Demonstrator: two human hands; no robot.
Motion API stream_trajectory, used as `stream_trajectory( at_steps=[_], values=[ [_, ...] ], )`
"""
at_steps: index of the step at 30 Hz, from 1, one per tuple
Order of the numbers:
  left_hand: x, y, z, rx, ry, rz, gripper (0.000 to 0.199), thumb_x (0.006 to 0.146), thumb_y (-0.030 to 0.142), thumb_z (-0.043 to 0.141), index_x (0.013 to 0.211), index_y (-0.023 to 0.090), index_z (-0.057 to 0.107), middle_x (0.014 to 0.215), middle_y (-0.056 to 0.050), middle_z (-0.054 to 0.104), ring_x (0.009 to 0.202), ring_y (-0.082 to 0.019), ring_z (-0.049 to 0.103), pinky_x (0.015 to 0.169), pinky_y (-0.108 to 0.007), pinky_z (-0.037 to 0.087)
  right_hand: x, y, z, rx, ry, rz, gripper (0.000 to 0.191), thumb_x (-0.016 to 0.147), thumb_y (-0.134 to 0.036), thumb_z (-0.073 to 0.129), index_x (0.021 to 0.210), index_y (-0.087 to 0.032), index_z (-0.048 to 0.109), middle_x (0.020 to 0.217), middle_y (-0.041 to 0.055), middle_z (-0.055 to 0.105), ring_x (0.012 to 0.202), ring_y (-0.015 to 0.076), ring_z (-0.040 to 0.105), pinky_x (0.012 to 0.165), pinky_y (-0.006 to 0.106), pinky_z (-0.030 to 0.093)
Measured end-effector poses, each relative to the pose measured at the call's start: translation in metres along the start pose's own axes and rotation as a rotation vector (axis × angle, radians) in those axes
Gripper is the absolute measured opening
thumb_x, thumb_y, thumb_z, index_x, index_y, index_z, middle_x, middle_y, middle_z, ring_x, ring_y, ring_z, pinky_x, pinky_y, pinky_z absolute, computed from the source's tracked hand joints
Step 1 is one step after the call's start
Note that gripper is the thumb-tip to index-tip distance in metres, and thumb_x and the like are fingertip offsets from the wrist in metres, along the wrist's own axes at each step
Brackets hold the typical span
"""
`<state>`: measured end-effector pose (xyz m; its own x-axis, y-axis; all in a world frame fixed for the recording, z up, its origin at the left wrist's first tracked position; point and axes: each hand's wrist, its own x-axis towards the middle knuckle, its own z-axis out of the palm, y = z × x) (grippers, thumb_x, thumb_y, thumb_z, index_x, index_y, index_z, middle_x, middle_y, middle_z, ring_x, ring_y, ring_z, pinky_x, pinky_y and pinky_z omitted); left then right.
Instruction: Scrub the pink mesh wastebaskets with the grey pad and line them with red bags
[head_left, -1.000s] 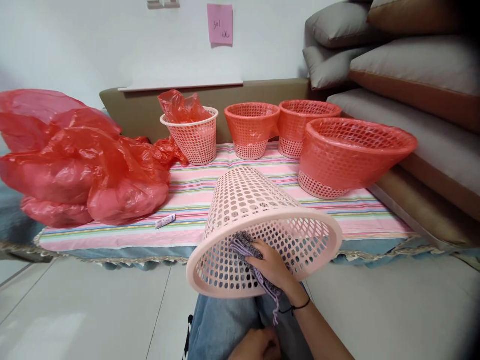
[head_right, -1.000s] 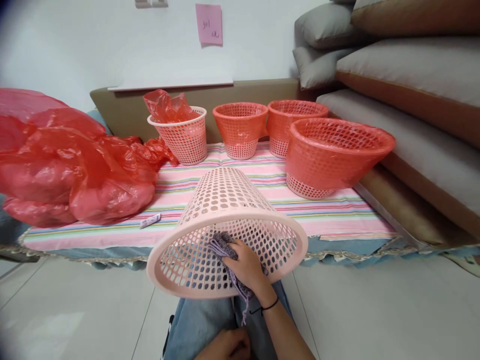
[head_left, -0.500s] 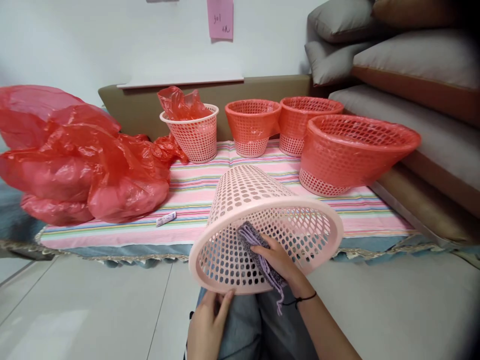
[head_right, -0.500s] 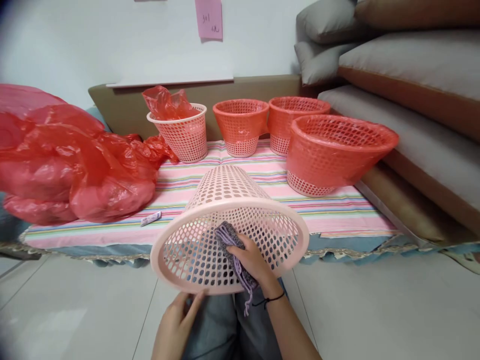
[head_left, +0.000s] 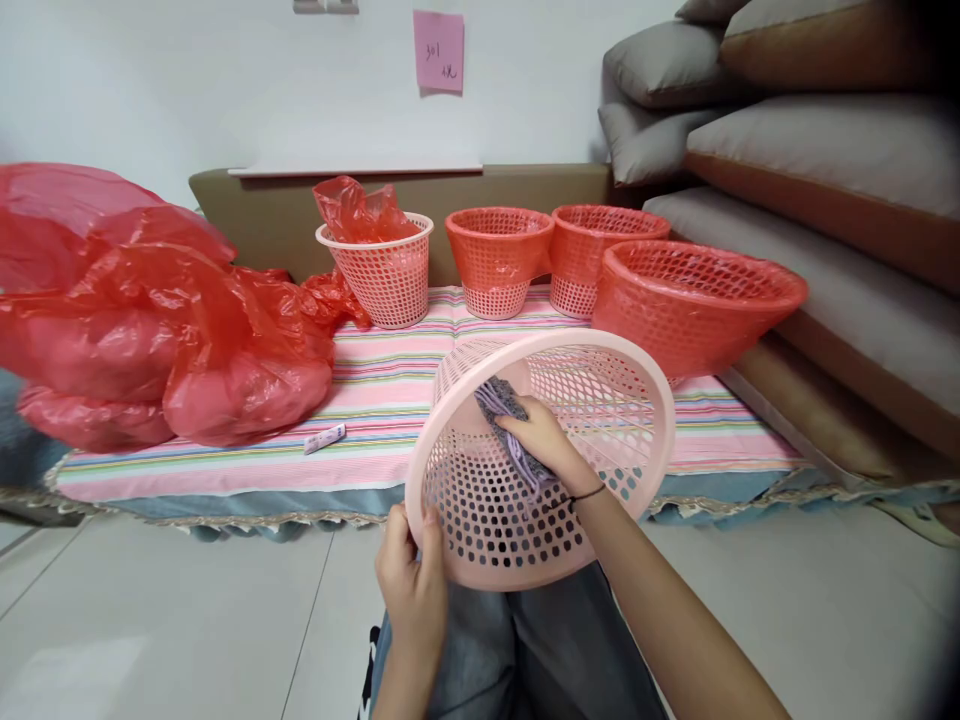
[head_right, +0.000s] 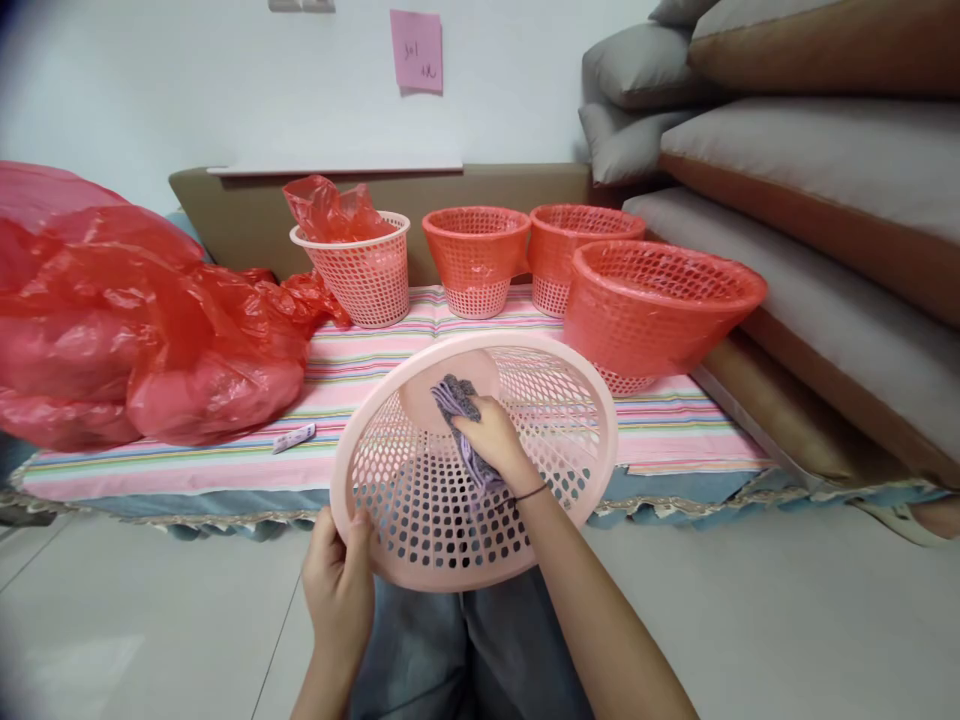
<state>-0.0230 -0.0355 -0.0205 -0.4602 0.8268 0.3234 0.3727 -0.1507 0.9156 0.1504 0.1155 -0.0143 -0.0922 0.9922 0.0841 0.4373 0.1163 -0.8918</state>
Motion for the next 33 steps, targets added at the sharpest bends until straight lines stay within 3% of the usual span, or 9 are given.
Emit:
stream_trajectory(
  at_steps=[4,8,12,17,23,26,29,31,33],
  values=[
    [0.006,0.013,0.006,-0.008,0.024,0.062,0.035,0.091,0.035,0.055,0.063,0.023,0.038,0.056,0.008,0.035,0.049,-0.010,0.036,0.047,-0.021,0.031,0.021,0.006,0.028,-0.133,-0.020,-0.034,0.020,0.080,-0.025,0.062,0.097,-0.018,0.071,0.106,0.0079,0.069,0.102,0.0255,0.062,0.092,0.034,0.045],
    [0.013,0.018,0.008,0.034,0.047,0.094,0.035,0.089,0.033,0.056,0.061,0.023,0.037,0.055,0.009,0.033,0.048,-0.009,0.034,0.046,-0.021,0.029,0.021,0.023,0.060,-0.214,-0.071,-0.012,0.016,0.079,-0.020,0.064,0.092,-0.017,0.071,0.107,0.0098,0.067,0.100,0.0266,0.063,0.094,0.037,0.046],
    [0.014,0.012,0.013,0.075,0.183,0.090,0.038,0.089,0.033,0.058,0.059,0.022,0.037,0.052,0.009,0.032,0.047,-0.009,0.034,0.047,-0.021,0.030,0.016,0.033,0.072,-0.231,-0.083,0.006,0.015,0.080,-0.020,0.063,0.092,-0.017,0.071,0.112,0.0107,0.066,0.101,0.0265,0.063,0.096,0.038,0.046],
    [0.009,0.009,0.018,0.110,0.258,0.087,0.038,0.087,0.032,0.061,0.057,0.021,0.040,0.050,0.009,0.036,0.046,-0.008,0.035,0.047,-0.021,0.031,-0.013,0.021,0.058,-0.152,-0.133,-0.015,0.018,0.080,-0.018,0.061,0.095,-0.020,0.072,0.107,0.0065,0.070,0.101,0.0240,0.064,0.095,0.036,0.048],
    [0.013,0.012,0.016,0.083,0.293,0.013,0.037,0.085,0.037,0.062,0.057,0.021,0.044,0.050,0.008,0.038,0.048,-0.009,0.038,0.048,-0.021,0.033,-0.113,-0.015,0.025,0.040,-0.283,-0.012,0.032,0.075,-0.015,0.059,0.101,-0.025,0.075,0.119,0.0047,0.068,0.111,0.0248,0.062,0.100,0.038,0.048],
    [0.016,0.012,0.014,0.058,0.276,-0.011,0.038,0.084,0.038,0.064,0.056,0.021,0.045,0.049,0.008,0.038,0.047,-0.009,0.037,0.047,-0.021,0.033,-0.160,-0.011,0.013,0.194,-0.322,0.096,0.036,0.073,-0.020,0.065,0.106,-0.029,0.075,0.126,0.0047,0.067,0.120,0.0281,0.060,0.105,0.045,0.047],
    [0.020,0.012,0.013,0.006,0.228,-0.042,0.037,0.084,0.040,0.065,0.057,0.021,0.047,0.051,0.008,0.038,0.048,-0.009,0.036,0.046,-0.020,0.032,-0.181,0.004,0.007,0.383,-0.267,0.281,0.050,0.066,-0.032,0.077,0.116,-0.033,0.072,0.133,0.0041,0.064,0.124,0.0320,0.059,0.107,0.051,0.046],
    [0.021,0.011,0.010,-0.023,0.182,-0.041,0.037,0.083,0.041,0.066,0.058,0.020,0.048,0.052,0.008,0.039,0.049,-0.009,0.036,0.047,-0.020,0.032,-0.177,0.007,0.001,0.421,-0.151,0.397,0.057,0.069,-0.041,0.078,0.124,-0.034,0.067,0.135,0.0044,0.063,0.126,0.0327,0.058,0.108,0.053,0.045],
    [0.020,0.010,0.007,-0.027,0.145,-0.030,0.038,0.082,0.042,0.066,0.058,0.020,0.048,0.053,0.007,0.039,0.050,-0.009,0.037,0.047,-0.021,0.032,-0.161,0.001,-0.005,0.375,-0.002,0.408,0.060,0.073,-0.050,0.074,0.129,-0.032,0.064,0.140,0.0053,0.059,0.131,0.0330,0.053,0.112,0.054,0.040]
  ],
)
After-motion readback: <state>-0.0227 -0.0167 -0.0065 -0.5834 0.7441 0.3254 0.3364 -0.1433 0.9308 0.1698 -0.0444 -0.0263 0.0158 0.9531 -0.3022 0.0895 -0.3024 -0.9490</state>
